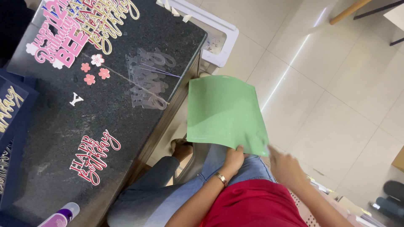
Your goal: Preparing and cleaning adhesive cutting mats for a craft project by peeling film and scraping
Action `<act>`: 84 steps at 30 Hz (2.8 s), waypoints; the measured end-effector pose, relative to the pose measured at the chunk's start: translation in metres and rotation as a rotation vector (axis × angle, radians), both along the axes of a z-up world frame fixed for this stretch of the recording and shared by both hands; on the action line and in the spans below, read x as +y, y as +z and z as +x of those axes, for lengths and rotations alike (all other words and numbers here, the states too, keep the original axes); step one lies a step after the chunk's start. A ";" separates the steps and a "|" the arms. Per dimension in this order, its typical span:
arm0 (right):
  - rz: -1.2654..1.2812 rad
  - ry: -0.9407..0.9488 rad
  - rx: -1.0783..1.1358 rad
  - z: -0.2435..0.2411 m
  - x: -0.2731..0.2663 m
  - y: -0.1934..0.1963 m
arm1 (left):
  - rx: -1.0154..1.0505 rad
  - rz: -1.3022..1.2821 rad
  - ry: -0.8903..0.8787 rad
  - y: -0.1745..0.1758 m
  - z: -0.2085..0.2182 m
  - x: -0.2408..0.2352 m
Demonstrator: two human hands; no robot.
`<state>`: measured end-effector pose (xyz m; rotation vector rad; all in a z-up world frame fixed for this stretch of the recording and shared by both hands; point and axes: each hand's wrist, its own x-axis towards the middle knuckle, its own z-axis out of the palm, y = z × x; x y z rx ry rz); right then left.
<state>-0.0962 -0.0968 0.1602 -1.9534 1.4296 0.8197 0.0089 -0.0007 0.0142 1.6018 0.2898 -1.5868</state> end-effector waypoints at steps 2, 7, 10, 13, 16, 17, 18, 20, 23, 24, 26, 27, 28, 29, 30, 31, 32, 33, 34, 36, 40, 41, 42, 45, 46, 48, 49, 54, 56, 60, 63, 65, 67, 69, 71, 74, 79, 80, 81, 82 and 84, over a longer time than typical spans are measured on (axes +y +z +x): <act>0.060 0.039 0.045 -0.004 0.019 0.010 | -0.055 -0.025 0.012 -0.007 -0.002 0.001; -0.059 0.159 -0.040 -0.021 0.038 -0.049 | 0.068 -0.051 0.021 0.022 0.013 -0.003; -0.066 0.068 0.029 -0.004 0.012 -0.075 | -0.023 -0.080 0.069 0.012 0.005 -0.005; -0.055 -0.030 -0.010 0.022 0.005 0.001 | -0.026 -0.064 0.005 0.011 0.006 0.004; 0.054 0.090 -0.015 -0.001 0.032 0.019 | -0.105 0.072 -0.246 0.024 0.020 0.000; 0.052 0.091 -0.016 0.003 0.033 0.017 | -0.107 0.070 -0.245 0.020 0.020 -0.001; 0.041 0.093 -0.037 0.007 0.034 0.016 | -0.081 0.082 -0.239 0.016 0.019 -0.001; 0.041 0.091 -0.047 0.005 0.041 0.001 | -0.042 0.102 -0.237 0.009 0.010 0.004; -0.026 0.168 -0.242 0.005 0.041 -0.039 | -0.080 0.028 -0.037 0.004 0.011 0.000; -0.074 0.196 -0.277 0.005 0.040 -0.045 | -0.007 0.026 0.035 0.007 0.013 -0.002; -0.125 0.218 -0.309 0.007 0.037 -0.060 | 0.068 0.023 0.101 0.007 0.012 -0.003; -0.106 0.140 -0.243 0.011 0.034 -0.068 | 0.156 -0.028 0.214 0.006 0.011 -0.003; -0.087 0.061 -0.176 0.015 0.032 -0.076 | 0.244 -0.078 0.327 0.005 0.010 -0.002; -0.088 0.062 -0.180 0.017 0.023 -0.071 | 0.240 -0.080 0.328 0.008 0.011 -0.002; -0.072 0.024 -0.144 0.019 0.014 -0.066 | 0.242 -0.081 0.342 0.011 0.012 -0.003; -0.058 -0.017 -0.106 0.020 0.004 -0.060 | 0.246 -0.085 0.352 0.014 0.013 -0.005; -0.061 -0.019 -0.107 0.015 0.012 -0.044 | 0.245 -0.087 0.350 0.003 0.009 -0.003; -0.080 0.038 -0.105 0.009 0.018 -0.026 | 0.276 -0.110 0.413 -0.008 0.005 -0.003; -0.100 0.096 -0.101 0.002 0.025 -0.009 | 0.308 -0.132 0.477 -0.018 0.000 -0.002; -0.015 0.118 -0.066 0.008 0.041 0.009 | 0.290 -0.038 0.393 -0.006 0.007 -0.004; 0.095 0.144 -0.080 0.022 0.051 0.013 | 0.356 0.062 0.463 -0.008 0.014 -0.006; 0.093 0.144 -0.079 0.018 0.055 0.001 | 0.357 0.061 0.463 -0.010 0.013 -0.006; 0.003 0.203 -0.108 0.014 0.058 -0.010 | 0.382 0.024 0.526 -0.011 0.011 -0.005; -0.190 0.372 -0.118 0.008 0.058 -0.049 | 0.337 -0.005 0.435 -0.009 0.014 -0.003; -0.291 0.477 -0.093 0.006 0.057 -0.062 | 0.270 0.007 0.276 -0.008 0.015 -0.001; -0.233 0.375 -0.062 0.023 0.048 -0.061 | 0.302 -0.027 0.415 -0.031 -0.007 0.000; -0.176 0.272 -0.035 0.034 0.043 -0.061 | 0.331 -0.063 0.553 -0.043 -0.015 -0.001; -0.288 0.079 -0.238 0.039 0.011 0.000 | 0.323 -0.172 0.574 0.001 0.023 -0.010; -0.326 0.022 -0.259 0.013 0.004 -0.002 | 0.290 -0.165 0.586 0.003 0.030 -0.007; -0.380 -0.153 -0.273 -0.048 -0.012 -0.041 | 0.288 -0.149 0.623 0.014 0.046 -0.006; -0.274 -0.373 -0.278 -0.063 0.013 -0.048 | 0.297 -0.150 0.644 -0.012 0.047 0.003; -0.184 -0.452 -0.274 -0.093 0.031 -0.081 | 0.303 -0.168 0.656 -0.014 0.057 0.002; 0.237 -0.487 -0.485 -0.156 0.051 -0.144 | 0.315 -0.132 0.743 0.011 0.068 0.001; 0.331 -0.399 -0.389 -0.183 0.053 -0.117 | 0.332 -0.137 0.739 0.001 0.070 0.012; 0.414 -0.304 -0.291 -0.202 0.032 -0.107 | 0.352 -0.150 0.737 0.002 0.081 0.011; 0.389 0.277 0.370 -0.219 -0.007 -0.116 | 0.288 -0.123 0.652 0.015 0.091 0.017; -0.010 -0.324 -0.141 -0.083 -0.028 -0.029 | 0.325 -0.087 0.396 0.030 0.094 0.013; -0.009 -0.324 -0.141 -0.069 -0.022 -0.016 | 0.325 -0.086 0.396 0.030 0.090 0.011; 0.033 -0.301 -0.272 -0.055 -0.016 -0.001 | 0.327 -0.090 0.402 0.030 0.087 0.008; 0.074 -0.277 -0.404 -0.040 -0.010 0.013 | 0.330 -0.095 0.407 0.030 0.083 0.006; 0.113 -0.243 -0.226 -0.009 0.003 0.050 | 0.249 -0.071 0.496 0.013 0.055 0.007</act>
